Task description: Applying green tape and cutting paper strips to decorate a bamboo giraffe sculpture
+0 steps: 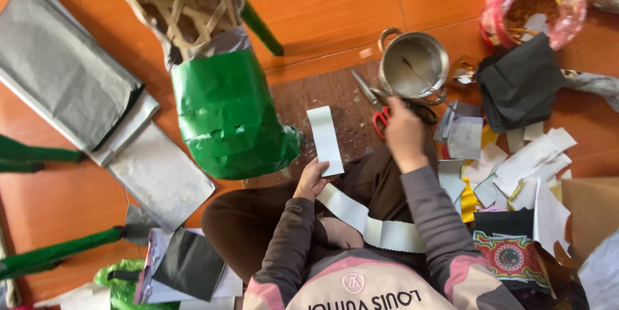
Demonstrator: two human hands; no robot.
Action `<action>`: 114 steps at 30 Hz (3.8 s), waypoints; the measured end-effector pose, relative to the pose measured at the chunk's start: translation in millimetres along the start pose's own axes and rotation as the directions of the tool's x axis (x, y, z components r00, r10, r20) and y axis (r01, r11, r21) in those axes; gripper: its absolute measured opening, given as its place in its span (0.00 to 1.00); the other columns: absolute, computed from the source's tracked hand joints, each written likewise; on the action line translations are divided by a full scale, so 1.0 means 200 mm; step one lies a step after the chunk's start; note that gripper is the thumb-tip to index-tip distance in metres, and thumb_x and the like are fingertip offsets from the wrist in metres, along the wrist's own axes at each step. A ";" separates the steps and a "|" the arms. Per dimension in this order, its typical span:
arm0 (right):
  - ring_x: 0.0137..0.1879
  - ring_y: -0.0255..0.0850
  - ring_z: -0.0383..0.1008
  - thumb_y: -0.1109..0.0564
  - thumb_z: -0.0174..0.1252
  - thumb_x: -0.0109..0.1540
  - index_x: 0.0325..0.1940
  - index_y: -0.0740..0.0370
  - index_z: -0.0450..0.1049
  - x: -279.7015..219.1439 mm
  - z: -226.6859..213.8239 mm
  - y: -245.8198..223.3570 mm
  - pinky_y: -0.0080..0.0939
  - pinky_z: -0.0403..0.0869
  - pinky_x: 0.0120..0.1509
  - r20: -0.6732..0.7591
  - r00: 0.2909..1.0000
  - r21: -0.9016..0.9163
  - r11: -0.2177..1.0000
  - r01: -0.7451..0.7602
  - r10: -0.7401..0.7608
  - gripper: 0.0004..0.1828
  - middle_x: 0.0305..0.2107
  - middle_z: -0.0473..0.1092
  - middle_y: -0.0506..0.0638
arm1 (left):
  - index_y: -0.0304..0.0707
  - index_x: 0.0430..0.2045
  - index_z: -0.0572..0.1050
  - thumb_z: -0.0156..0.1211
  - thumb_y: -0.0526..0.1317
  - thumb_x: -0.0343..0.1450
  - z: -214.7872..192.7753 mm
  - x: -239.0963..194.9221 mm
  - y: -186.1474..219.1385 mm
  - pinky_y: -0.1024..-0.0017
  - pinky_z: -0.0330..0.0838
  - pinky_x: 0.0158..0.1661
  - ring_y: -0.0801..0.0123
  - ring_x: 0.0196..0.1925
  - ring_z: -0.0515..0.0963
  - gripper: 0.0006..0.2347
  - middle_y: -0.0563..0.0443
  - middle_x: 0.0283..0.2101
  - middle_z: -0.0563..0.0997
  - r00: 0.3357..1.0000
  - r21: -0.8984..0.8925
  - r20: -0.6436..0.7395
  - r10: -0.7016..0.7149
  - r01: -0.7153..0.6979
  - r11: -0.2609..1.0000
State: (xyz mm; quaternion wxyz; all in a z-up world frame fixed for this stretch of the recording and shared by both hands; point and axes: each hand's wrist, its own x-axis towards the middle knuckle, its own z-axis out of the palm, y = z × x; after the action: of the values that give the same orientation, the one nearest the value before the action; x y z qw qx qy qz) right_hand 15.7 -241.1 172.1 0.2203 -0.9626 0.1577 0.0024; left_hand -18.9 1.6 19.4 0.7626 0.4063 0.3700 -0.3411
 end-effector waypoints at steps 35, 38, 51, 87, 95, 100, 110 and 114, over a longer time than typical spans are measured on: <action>0.35 0.41 0.74 0.57 0.58 0.60 0.54 0.39 0.78 -0.58 -0.15 0.16 0.38 0.73 0.37 -0.152 0.983 0.430 0.888 0.160 -0.103 0.20 0.28 0.71 0.47 | 0.40 0.52 0.70 0.47 0.40 0.76 0.68 0.06 0.58 0.70 0.80 0.39 0.65 0.43 0.81 0.12 0.44 0.49 0.79 0.805 -0.151 0.461 0.375 -0.345 0.926; 0.35 0.47 0.75 0.61 0.56 0.61 0.53 0.47 0.78 -0.63 -0.23 0.13 0.43 0.75 0.36 -0.184 0.980 0.448 0.881 0.151 -0.075 0.17 0.27 0.73 0.54 | 0.39 0.53 0.70 0.47 0.40 0.76 0.77 -0.17 0.64 0.55 0.79 0.45 0.59 0.48 0.81 0.12 0.42 0.50 0.78 0.781 -0.214 0.455 0.429 -0.371 0.904; 0.42 0.47 0.80 0.51 0.50 0.67 0.55 0.49 0.76 -0.14 -0.11 0.57 0.46 0.77 0.45 -0.108 0.988 -0.063 0.991 -0.120 0.113 0.14 0.33 0.77 0.52 | 0.48 0.37 0.77 0.53 0.40 0.73 0.87 -0.74 0.62 0.72 0.81 0.31 0.65 0.34 0.83 0.05 0.47 0.40 0.82 0.812 -0.208 0.414 0.410 -0.354 0.912; 0.56 0.39 0.69 0.62 0.64 0.54 0.53 0.57 0.71 -0.51 -0.59 -0.63 0.38 0.67 0.59 0.222 0.690 0.685 0.613 0.393 -0.689 0.23 0.49 0.70 0.49 | 0.37 0.30 0.76 0.57 0.25 0.60 0.31 -1.62 0.53 0.65 0.69 0.53 0.58 0.52 0.77 0.10 0.48 0.41 0.81 0.118 0.489 0.630 0.768 -0.829 -0.273; 0.43 0.41 0.76 0.68 0.60 0.58 0.38 0.63 0.80 -0.35 -0.34 -0.54 0.35 0.80 0.42 0.180 0.791 0.970 0.240 -0.044 -0.585 0.07 0.41 0.73 0.55 | 0.29 0.31 0.75 0.56 0.25 0.67 0.13 -1.81 0.70 0.68 0.77 0.53 0.58 0.49 0.81 0.04 0.41 0.38 0.81 0.208 0.278 0.307 0.929 -0.953 0.122; 0.43 0.40 0.76 0.60 0.58 0.61 0.38 0.64 0.79 -0.24 -0.33 -0.66 0.36 0.76 0.46 0.044 0.837 0.998 0.065 -0.009 -0.545 0.07 0.41 0.75 0.57 | 0.33 0.34 0.77 0.57 0.30 0.69 0.07 -1.86 0.79 0.77 0.72 0.45 0.70 0.42 0.79 0.04 0.49 0.37 0.81 0.294 0.354 0.192 0.936 -0.911 0.213; 0.40 0.39 0.68 0.51 0.53 0.66 0.38 0.62 0.74 0.14 -0.52 -1.16 0.35 0.66 0.45 -0.168 0.763 0.985 -0.079 0.152 -0.624 0.13 0.34 0.69 0.50 | 0.39 0.26 0.73 0.56 0.37 0.72 -0.02 -1.77 1.29 0.78 0.59 0.30 0.79 0.29 0.65 0.05 0.59 0.25 0.69 0.233 0.460 0.257 0.938 -0.883 0.094; 0.33 0.33 0.68 0.59 0.58 0.65 0.30 0.62 0.74 0.37 -0.43 -1.42 0.35 0.71 0.39 -0.111 0.956 0.994 -0.028 0.108 -0.272 0.09 0.25 0.68 0.47 | 0.31 0.29 0.78 0.58 0.30 0.71 0.10 -1.48 1.70 0.67 0.73 0.37 0.71 0.29 0.73 0.03 0.48 0.25 0.78 0.137 0.248 0.200 0.970 -0.965 0.085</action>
State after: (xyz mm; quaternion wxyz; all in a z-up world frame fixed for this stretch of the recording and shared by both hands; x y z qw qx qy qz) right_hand 167.2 -58.4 363.7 0.8399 -0.5353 -0.0331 -0.0830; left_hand 119.2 198.2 401.5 0.7173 0.6679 -0.0435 0.1934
